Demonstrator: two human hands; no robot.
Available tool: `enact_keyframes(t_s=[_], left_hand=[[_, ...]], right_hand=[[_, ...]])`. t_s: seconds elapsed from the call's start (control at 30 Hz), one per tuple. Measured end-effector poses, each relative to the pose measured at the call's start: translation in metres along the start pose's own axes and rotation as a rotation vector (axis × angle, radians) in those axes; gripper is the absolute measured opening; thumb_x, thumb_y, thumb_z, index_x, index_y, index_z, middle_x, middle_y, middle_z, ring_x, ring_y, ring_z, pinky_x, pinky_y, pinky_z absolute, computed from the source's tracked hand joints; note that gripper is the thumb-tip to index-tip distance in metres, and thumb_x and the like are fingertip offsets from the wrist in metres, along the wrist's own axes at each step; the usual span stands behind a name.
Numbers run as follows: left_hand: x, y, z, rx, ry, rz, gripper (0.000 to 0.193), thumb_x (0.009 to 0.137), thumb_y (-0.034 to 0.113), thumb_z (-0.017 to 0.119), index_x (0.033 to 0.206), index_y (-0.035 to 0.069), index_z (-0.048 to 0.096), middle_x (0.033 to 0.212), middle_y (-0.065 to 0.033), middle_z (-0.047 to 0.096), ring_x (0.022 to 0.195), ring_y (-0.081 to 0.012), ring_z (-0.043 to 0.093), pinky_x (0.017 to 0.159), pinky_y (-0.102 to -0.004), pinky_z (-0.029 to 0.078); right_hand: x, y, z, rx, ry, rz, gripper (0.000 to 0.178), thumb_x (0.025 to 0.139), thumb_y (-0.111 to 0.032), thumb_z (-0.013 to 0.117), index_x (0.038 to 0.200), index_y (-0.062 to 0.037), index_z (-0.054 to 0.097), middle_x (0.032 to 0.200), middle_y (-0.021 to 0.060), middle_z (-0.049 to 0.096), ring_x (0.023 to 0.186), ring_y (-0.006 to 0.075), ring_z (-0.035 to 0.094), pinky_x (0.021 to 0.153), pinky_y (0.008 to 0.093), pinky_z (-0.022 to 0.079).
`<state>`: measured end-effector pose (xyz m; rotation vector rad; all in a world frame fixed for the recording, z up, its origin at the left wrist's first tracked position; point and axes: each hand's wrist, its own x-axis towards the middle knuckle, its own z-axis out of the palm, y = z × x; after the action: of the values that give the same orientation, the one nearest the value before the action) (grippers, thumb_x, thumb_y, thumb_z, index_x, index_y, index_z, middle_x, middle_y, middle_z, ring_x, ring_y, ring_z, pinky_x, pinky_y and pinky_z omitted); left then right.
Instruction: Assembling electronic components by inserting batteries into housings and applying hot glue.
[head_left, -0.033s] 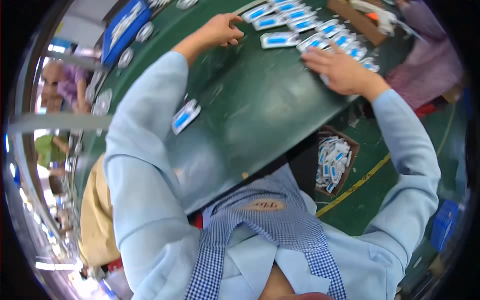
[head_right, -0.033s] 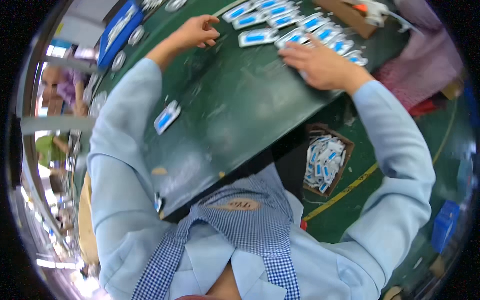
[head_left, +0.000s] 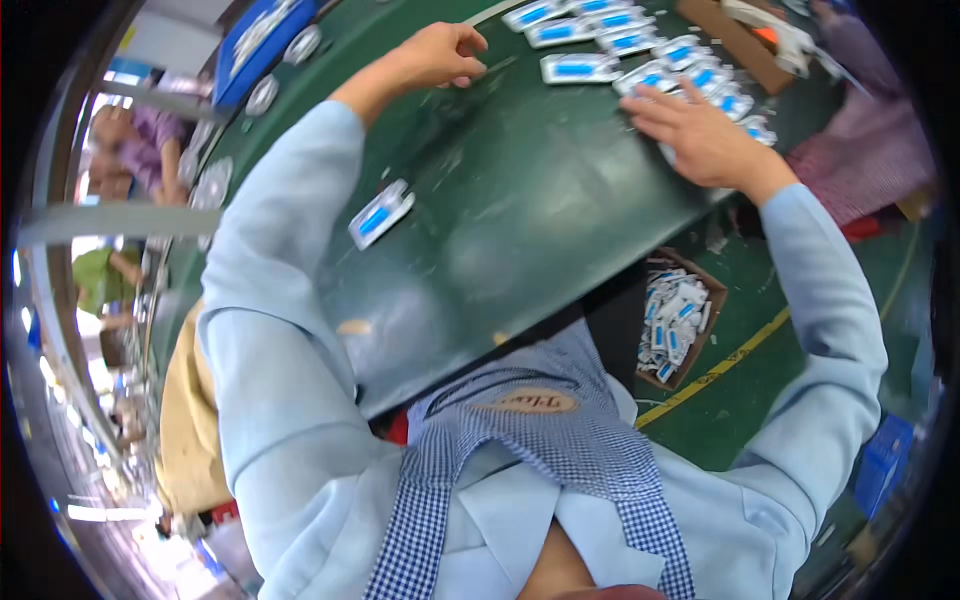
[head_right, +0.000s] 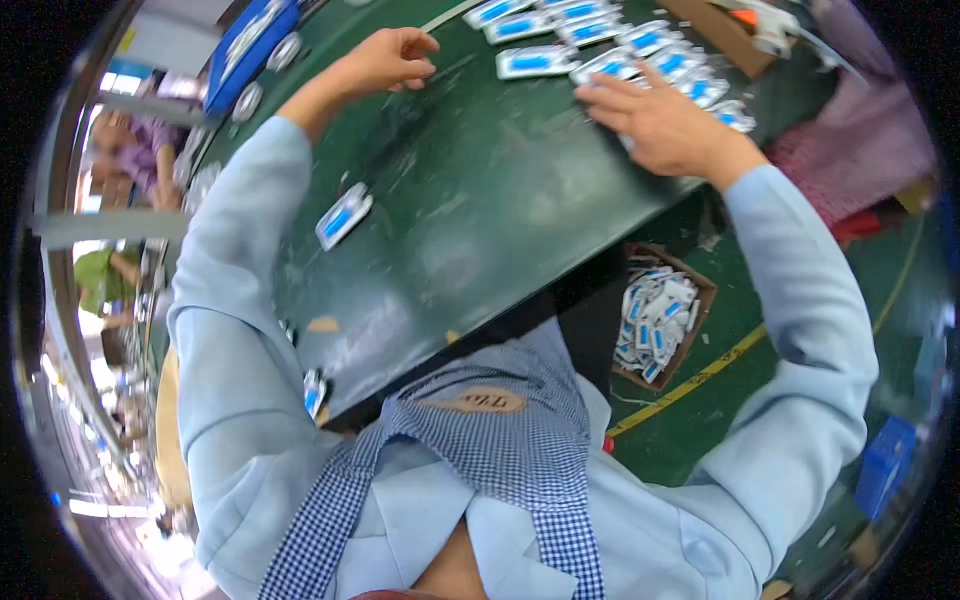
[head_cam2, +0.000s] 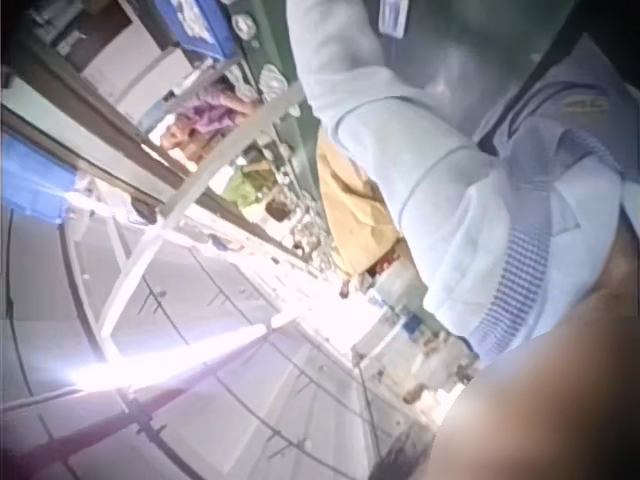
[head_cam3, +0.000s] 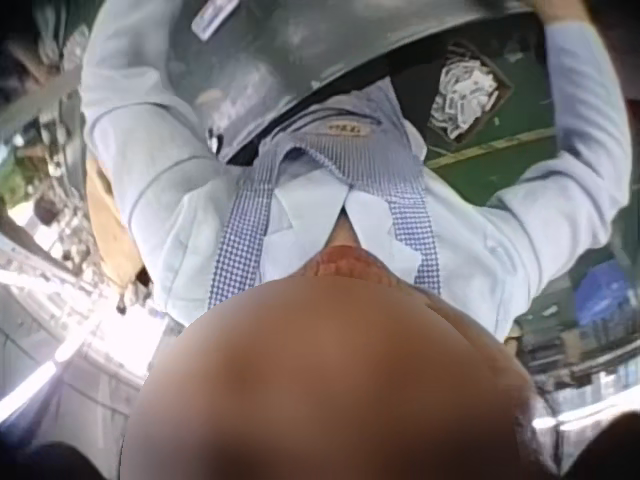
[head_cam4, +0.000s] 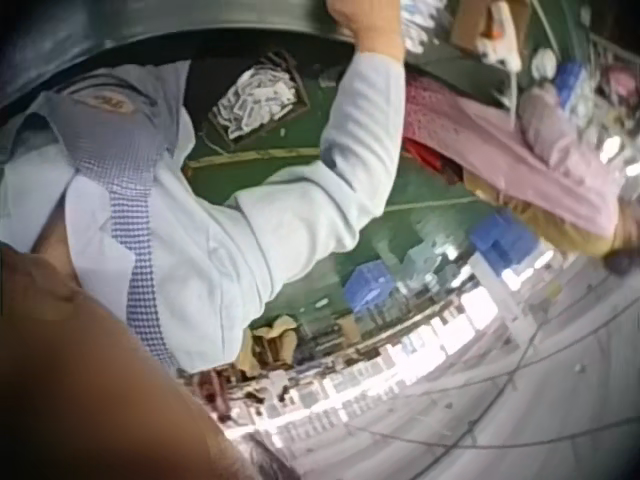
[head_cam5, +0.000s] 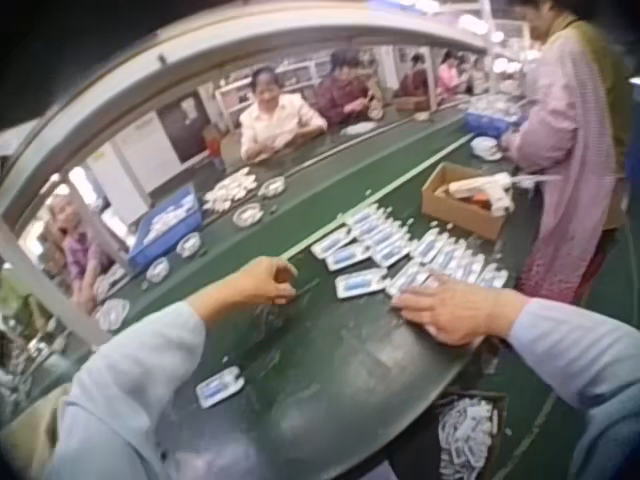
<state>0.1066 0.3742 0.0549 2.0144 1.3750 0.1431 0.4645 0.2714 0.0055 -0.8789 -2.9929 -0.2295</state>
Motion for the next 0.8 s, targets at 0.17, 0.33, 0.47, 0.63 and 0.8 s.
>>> enact_keyframes(t_s=[0.17,0.33,0.47,0.63,0.8], left_hand=[[-0.166,-0.051,-0.013,0.438,-0.219,-0.192,0.092,0.059,0.039,0.086,0.134,0.004,0.046,0.121,-0.0180,0.058,0.103,-0.0284,0.061,0.089,-0.0379,0.049],[-0.224,-0.078,0.056,0.572,0.091,-0.107,0.067,0.069,0.025,0.070,0.130,0.009,0.048,0.111,-0.0150,0.057,0.102,-0.0348,0.059,0.085,-0.0435,0.050],[-0.223,-0.071,0.048,0.624,0.045,-0.187,0.044,0.070,0.022,0.073,0.108,0.004,0.061,0.104,-0.0148,0.063,0.095,-0.0301,0.064,0.079,-0.0399,0.052],[-0.290,-0.112,0.009,0.519,0.216,-0.347,0.038,0.062,0.023,0.072,0.093,0.003,0.066,0.092,-0.0204,0.066,0.090,-0.0355,0.064,0.078,-0.0425,0.052],[-0.398,-0.123,-0.004,0.410,0.393,-0.600,0.041,0.064,0.024,0.071,0.098,0.003,0.066,0.092,-0.0217,0.067,0.089,-0.0335,0.065,0.080,-0.0422,0.051]], right_hand=[[0.049,-0.071,-0.010,0.131,0.148,0.005,0.052,0.071,0.000,0.056,0.123,-0.0041,0.056,0.145,0.0100,0.041,0.138,0.0271,0.033,0.108,0.0552,0.030],[0.120,-0.187,-0.015,0.461,0.346,-0.295,0.043,0.071,-0.005,0.061,0.114,-0.0028,0.058,0.120,0.0122,0.056,0.112,0.0290,0.053,0.088,0.0418,0.046],[0.159,-0.286,-0.024,0.763,0.377,-0.553,0.032,0.071,-0.009,0.061,0.102,-0.0019,0.059,0.092,0.0066,0.057,0.087,0.0265,0.057,0.074,0.0377,0.049],[0.202,-0.381,-0.039,0.801,0.392,-0.577,0.074,0.064,-0.026,0.079,0.128,-0.0023,0.048,0.132,0.0171,0.047,0.124,0.0329,0.045,0.097,0.0461,0.042],[0.223,-0.446,-0.045,0.654,0.331,-0.612,0.074,0.069,-0.034,0.076,0.131,-0.0044,0.048,0.143,0.0204,0.037,0.137,0.0365,0.030,0.105,0.0603,0.028]])
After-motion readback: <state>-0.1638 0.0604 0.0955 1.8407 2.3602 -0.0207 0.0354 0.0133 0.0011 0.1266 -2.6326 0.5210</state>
